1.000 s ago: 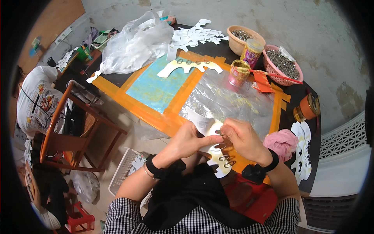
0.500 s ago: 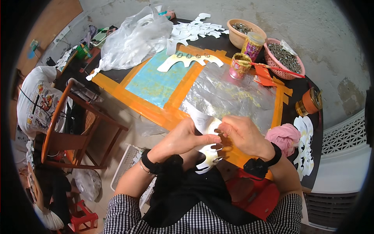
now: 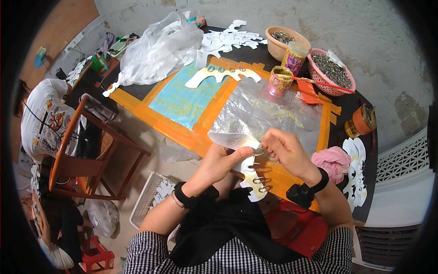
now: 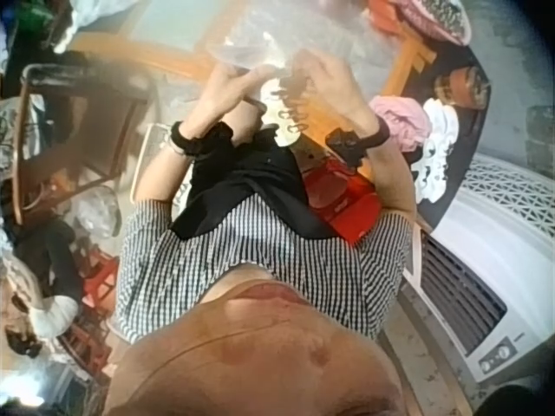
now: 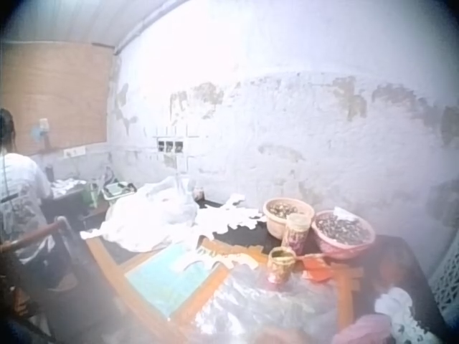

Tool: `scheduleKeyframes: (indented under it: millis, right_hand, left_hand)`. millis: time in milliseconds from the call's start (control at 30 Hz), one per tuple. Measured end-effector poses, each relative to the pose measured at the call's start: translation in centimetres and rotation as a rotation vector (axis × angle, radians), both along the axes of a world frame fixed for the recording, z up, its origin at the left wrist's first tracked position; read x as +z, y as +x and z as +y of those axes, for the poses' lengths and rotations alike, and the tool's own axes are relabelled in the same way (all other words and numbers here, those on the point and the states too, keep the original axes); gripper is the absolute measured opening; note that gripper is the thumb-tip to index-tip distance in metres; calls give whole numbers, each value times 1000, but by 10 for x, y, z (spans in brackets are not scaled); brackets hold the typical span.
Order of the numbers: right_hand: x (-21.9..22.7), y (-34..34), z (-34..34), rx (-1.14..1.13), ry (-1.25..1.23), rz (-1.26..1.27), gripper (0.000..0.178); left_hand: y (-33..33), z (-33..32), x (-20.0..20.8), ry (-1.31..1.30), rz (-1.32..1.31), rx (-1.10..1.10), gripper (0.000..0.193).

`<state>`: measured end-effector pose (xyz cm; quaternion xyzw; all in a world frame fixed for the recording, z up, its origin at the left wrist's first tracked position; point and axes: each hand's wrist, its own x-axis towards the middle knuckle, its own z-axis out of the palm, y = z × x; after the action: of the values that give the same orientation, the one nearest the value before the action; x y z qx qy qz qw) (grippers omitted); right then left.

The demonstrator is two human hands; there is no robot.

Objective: The recorder is inserting metal eyelets into pre-punched holes in white shoe upper components.

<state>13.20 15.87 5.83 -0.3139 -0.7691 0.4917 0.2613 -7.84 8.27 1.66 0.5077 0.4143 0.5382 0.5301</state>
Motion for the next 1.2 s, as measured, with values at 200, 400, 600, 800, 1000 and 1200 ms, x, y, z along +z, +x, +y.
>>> scheduleKeyframes:
  millis: [200,400,600,800,1000,1200]
  right_hand:
    - [1,-10,-6,36,52,-25,31]
    - [-7,-9,-5,17,-73,53,37]
    - [-7,4,7,95,-459,264,51]
    - [-6,-4,-4,203,-527,107,11]
    - [-13,-7,-5,136,-376,119,12]
    - [-17,-6,-4,-16,-315,232,11]
  left_hand:
    - [5,-5,2,-51,50,-63,36]
    - [9,-7,7,-60,-5,-56,32]
    - [1,-1,20,-257,-165,96,32]
    - [-2,6,10,-183,-202,216,42]
    - [-9,6,-11,-271,-351,127,56]
    - [-4,-14,13,-261,-228,-4,61]
